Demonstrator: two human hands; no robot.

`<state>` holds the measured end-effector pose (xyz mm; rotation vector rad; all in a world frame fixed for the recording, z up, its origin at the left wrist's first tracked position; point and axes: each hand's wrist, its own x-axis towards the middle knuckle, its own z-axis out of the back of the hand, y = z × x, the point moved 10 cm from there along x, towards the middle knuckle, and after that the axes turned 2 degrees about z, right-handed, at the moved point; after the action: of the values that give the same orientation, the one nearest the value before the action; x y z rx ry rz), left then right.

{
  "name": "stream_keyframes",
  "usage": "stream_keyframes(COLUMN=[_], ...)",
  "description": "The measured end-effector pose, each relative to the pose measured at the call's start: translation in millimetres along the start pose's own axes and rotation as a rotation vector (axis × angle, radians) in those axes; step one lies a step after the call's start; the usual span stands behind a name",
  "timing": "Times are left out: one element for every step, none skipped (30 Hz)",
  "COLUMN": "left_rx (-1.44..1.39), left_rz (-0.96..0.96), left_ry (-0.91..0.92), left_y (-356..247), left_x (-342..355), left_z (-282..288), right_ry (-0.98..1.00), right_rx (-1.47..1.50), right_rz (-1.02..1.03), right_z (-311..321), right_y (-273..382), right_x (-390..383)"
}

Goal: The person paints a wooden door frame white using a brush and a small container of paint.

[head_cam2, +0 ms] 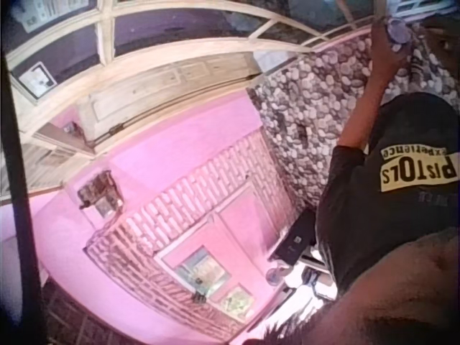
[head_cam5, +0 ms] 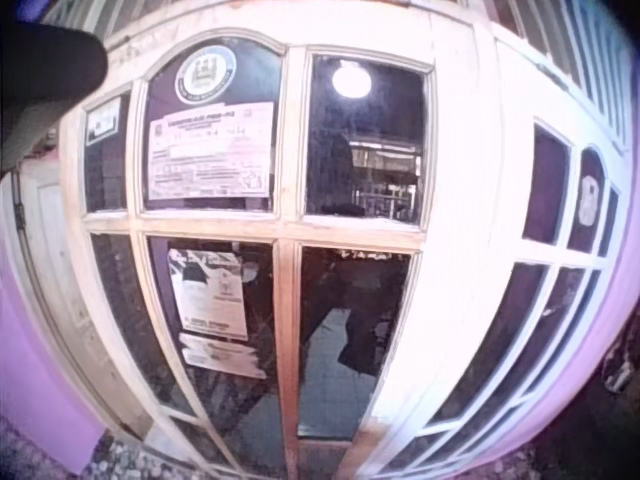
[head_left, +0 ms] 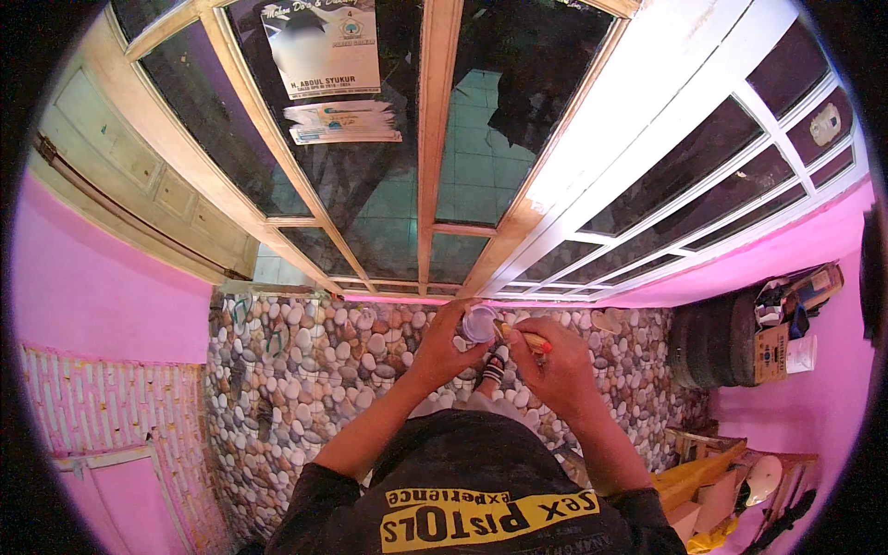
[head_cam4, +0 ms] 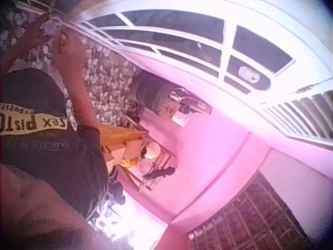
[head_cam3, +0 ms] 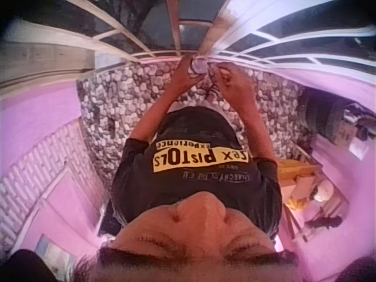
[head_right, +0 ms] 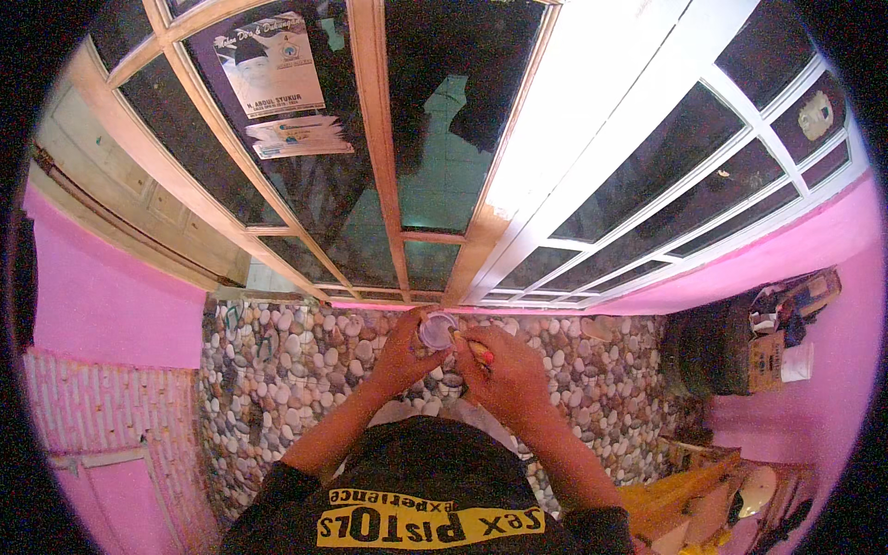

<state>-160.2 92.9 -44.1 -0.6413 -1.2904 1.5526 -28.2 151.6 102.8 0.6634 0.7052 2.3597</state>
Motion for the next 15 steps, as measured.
stream_keyframes(left_rx=[-0.009, -0.010, -0.004, 0.004, 0.003, 0.010, 0.018, 0.018, 0.008, -0.002, -0.002, 0.015, 0.032, 0.031, 0.025], left_rz=[0.001, 0.002, -0.021, -0.045, -0.046, -0.059, -0.071, -0.071, -0.073, -0.073, -0.073, -0.073, -0.073, -0.074, -0.064], left_ry=[0.006, 0.005, -0.004, -0.011, -0.011, -0.014, -0.019, -0.019, -0.025, -0.031, -0.031, -0.032, -0.034, -0.033, -0.024], left_y=[1, 3, 3, 1, 2, 1, 0, 0, -1, -2, -3, -5, -6, -6, -3], left_x=[1, 2, 2, 2, 3, 3, 4, 4, 4, 4, 5, 5, 5, 5, 6], left_z=[-1, -3, -4, -4, -5, -6, -5, -5, -5, -4, -4, -3, -3, -3, -5], right_ry=[0.020, 0.040, 0.041, 0.020, -0.002, -0.002, -0.011, -0.020, -0.021, 0.022, 0.064, 0.064, 0.079, 0.095, 0.094], right_rx=[0.007, 0.014, 0.013, -0.001, -0.015, -0.016, -0.015, -0.015, -0.015, -0.022, -0.030, -0.030, -0.032, -0.034, -0.034], right_rz=[-0.003, -0.006, -0.005, -0.001, 0.003, 0.003, 0.009, 0.014, 0.015, -0.009, -0.032, -0.033, -0.042, -0.051, -0.052], right_z=[-3, -7, -10, -11, -12, -14, -16, -16, -15, -19, -23, -23, -25, -27, -27], right_y=[-2, -4, -7, -10, -11, -13, -13, -13, -13, -15, -18, -19, -21, -23, -24], right_x=[1, 2, 3, 3, 4, 5, 5, 6, 6, 6, 6, 6, 6, 5, 5])
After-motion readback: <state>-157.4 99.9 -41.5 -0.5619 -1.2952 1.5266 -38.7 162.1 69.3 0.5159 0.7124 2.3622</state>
